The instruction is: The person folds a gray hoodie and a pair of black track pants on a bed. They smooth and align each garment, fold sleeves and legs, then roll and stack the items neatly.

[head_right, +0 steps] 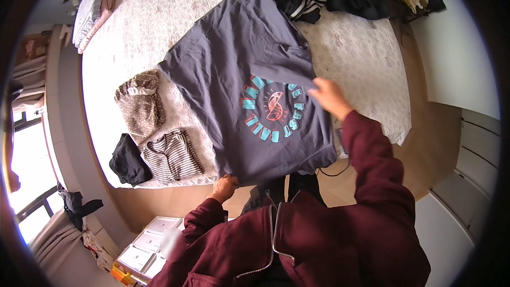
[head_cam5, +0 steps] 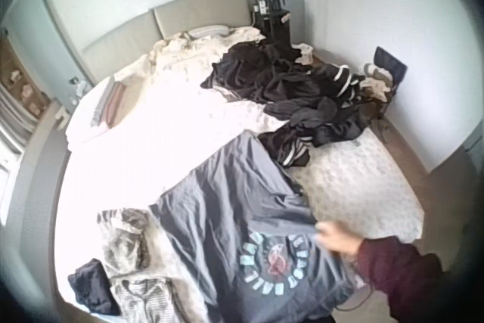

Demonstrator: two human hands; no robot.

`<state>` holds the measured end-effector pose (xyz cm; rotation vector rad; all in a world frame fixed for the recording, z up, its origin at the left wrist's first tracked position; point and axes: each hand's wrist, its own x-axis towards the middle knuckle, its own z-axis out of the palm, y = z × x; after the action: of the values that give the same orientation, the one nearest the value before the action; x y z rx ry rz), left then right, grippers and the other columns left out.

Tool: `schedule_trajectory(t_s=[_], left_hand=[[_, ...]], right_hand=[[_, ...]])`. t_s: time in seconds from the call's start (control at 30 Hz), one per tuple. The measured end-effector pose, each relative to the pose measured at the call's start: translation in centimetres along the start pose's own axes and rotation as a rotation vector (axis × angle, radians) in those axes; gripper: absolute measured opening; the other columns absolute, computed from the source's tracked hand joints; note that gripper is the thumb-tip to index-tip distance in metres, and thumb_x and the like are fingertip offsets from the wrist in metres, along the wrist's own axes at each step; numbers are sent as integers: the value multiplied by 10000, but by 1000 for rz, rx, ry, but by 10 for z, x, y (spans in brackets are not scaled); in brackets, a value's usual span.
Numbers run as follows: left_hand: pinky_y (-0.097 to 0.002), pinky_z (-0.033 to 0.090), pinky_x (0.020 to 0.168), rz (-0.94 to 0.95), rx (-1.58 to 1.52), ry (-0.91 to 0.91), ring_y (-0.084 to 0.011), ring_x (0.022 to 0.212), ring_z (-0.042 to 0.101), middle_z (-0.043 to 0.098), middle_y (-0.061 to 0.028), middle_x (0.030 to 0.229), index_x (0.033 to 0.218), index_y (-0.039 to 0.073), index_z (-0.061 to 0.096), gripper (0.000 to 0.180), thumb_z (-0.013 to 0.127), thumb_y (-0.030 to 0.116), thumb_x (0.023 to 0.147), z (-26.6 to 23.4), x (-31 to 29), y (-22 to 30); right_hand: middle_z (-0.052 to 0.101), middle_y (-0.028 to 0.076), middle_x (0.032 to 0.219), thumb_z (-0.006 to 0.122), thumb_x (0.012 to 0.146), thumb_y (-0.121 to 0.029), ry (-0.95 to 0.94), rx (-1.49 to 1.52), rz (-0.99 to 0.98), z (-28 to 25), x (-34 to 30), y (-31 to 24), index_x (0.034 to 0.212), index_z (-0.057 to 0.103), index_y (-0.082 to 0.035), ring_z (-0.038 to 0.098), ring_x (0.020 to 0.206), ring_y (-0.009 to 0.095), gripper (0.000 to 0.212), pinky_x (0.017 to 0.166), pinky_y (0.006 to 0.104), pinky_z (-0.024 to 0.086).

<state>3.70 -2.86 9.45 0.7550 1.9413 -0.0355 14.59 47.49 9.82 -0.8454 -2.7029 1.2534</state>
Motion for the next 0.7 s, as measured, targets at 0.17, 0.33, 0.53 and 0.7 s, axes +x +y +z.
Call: schedule_trajectory(t_s=[0.17, 0.33, 0.53, 0.7], left_hand=[[-467, 497, 834, -24, 44, -6, -344, 1025, 629, 632, -111, 1082, 963, 226, 711, 180, 581, 151, 863, 0, -3, 8], [-455, 498, 878, -87, 141, -54, -342, 1074, 618, 632, -112, 1113, 1018, 231, 711, 237, 577, 126, 852, 3, -3, 17], [-487, 495, 862, -136, 117, -10, -363, 1050, 622, 639, -130, 1091, 959, 207, 706, 199, 535, 140, 883, 6, -9, 21], [-485, 498, 886, -179, 120, -39, -354, 1080, 619, 639, -127, 1112, 1033, 190, 696, 272, 559, 74, 829, 11, -7, 23]], right_hand=[[670, 69, 1059, 640, 929, -227, 544, 674, 622, -95, -63, 136, 1178, 633, 25, 613, 927, 155, 354, 776, 304, 490], [685, 138, 1072, 645, 924, -197, 528, 289, 919, -36, -112, 225, 1163, 654, 18, 630, 945, 244, 321, 832, 390, 488], [687, 245, 937, 565, 884, -166, 444, 55, 921, -38, -107, 247, 939, 651, 58, 651, 893, 418, 245, 825, 458, 492], [664, 239, 859, 547, 913, -188, 685, -135, 754, -81, -62, 204, 931, 619, -1, 650, 841, 408, 201, 761, 486, 492]])
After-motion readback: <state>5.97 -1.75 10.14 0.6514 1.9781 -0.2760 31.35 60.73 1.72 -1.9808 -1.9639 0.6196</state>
